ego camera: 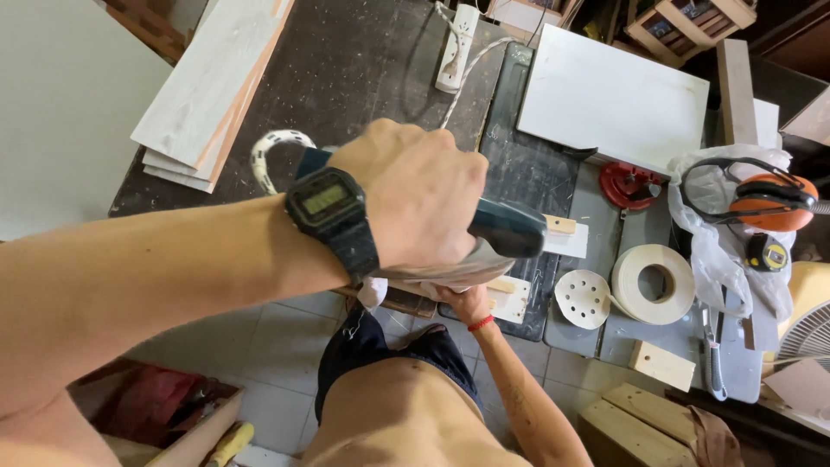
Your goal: Applying adhesive edge tape to a wooden board and using a clothes iron to bond it to the surface.
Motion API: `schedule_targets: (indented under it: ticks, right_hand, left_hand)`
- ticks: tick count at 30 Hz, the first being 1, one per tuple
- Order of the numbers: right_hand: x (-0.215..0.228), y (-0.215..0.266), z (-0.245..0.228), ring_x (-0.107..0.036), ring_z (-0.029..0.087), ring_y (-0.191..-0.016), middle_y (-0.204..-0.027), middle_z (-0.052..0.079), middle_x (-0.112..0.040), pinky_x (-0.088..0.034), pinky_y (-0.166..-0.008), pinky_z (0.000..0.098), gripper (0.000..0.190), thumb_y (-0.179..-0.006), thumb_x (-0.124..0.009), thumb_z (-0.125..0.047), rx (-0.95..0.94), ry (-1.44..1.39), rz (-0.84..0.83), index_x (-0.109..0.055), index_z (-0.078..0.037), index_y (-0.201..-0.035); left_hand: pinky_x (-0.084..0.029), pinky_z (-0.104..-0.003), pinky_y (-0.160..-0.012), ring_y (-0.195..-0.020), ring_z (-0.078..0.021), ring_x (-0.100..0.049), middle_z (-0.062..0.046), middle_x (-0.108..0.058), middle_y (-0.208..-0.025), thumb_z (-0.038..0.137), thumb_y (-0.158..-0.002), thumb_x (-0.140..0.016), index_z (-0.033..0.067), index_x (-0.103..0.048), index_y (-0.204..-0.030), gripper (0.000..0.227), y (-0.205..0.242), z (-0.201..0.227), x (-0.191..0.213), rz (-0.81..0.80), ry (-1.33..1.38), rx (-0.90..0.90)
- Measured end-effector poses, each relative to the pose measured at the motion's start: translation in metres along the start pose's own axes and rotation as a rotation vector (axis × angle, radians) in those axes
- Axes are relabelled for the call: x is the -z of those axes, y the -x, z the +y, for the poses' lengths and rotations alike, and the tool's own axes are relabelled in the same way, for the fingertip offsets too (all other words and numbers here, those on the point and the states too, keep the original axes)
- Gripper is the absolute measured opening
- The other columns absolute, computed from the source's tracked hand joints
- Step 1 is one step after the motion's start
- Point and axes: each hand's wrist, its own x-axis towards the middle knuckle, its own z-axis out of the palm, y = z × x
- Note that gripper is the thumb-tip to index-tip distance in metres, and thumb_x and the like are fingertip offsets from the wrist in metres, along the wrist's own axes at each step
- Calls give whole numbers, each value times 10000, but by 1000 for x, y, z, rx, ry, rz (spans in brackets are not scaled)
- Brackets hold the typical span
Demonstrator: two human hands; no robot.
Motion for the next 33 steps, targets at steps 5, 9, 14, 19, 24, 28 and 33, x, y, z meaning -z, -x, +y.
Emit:
schedule_targets:
  ticks: [5, 9, 14, 19, 24, 28, 33]
  right_hand:
    - [-8, 12, 29, -619, 356, -865, -980, 98, -713, -491, -678, 517, 309, -885, -846, -433, 289, 275, 92, -808, -254, -1134]
    - [-14, 20, 57, -594, 285, -765, -1160, -13, -634, -466, -483, 458, 501, -919, -852, -401, 664, 778, 225, -656, -461, -1376]
    - [-16, 32, 30, -652, 277, -1110, -1395, 29, -603, -649, -760, 453, 574, -966, -756, -363, 695, 977, 176, -541, -361, -1498]
    - [-43, 20, -12, -658, 297, -1090, -1349, 46, -617, -642, -760, 464, 528, -960, -760, -341, 605, 894, 148, -562, -329, -1449]
    - [-64, 15, -47, -663, 317, -1070, -1304, 63, -632, -634, -760, 474, 482, -955, -764, -318, 500, 829, 135, -583, -296, -1401]
    - [-60, 1, -72, -668, 332, -1055, -1267, 77, -644, -629, -760, 483, 445, -950, -767, -300, 416, 796, 153, -599, -270, -1362]
    - [-12, -4, -96, -674, 352, -1035, -1222, 95, -659, -622, -760, 493, 400, -945, -771, -278, 287, 759, 186, -620, -238, -1313]
  left_hand:
    - [-570, -366, -534, -529, -175, -567, 8, -595, -658, 403, -1049, -563, 116, -675, -895, 345, 20, -42, 7, -114, 32, 102]
    - [-595, -313, -504, -492, -131, -656, 32, -624, -600, 528, -1011, -548, 179, -748, -910, 415, 28, -113, -34, -58, 157, 121]
    - [-453, -275, -348, -390, -124, -555, -21, -671, -545, 398, -911, -725, 139, -686, -675, 353, 25, -221, -125, 350, 537, -46]
    - [-344, -229, -434, -433, -95, -451, 4, -370, -413, 88, -804, -782, 97, -472, -530, 414, -18, -285, -217, 780, 1037, -83]
    - [-355, -214, -398, -441, -111, -571, -20, -489, -446, 73, -770, -807, 111, -554, -577, 320, -129, -323, -322, 1134, 1209, 107]
    - [-395, -295, -469, -434, -211, -569, -108, -473, -465, 155, -755, -845, 78, -579, -596, 319, -205, -327, -359, 1457, 1003, 261]
    - [-450, -292, -515, -485, -211, -632, -103, -536, -495, 134, -745, -825, 78, -602, -599, 272, -252, -326, -391, 1501, 1044, 335]
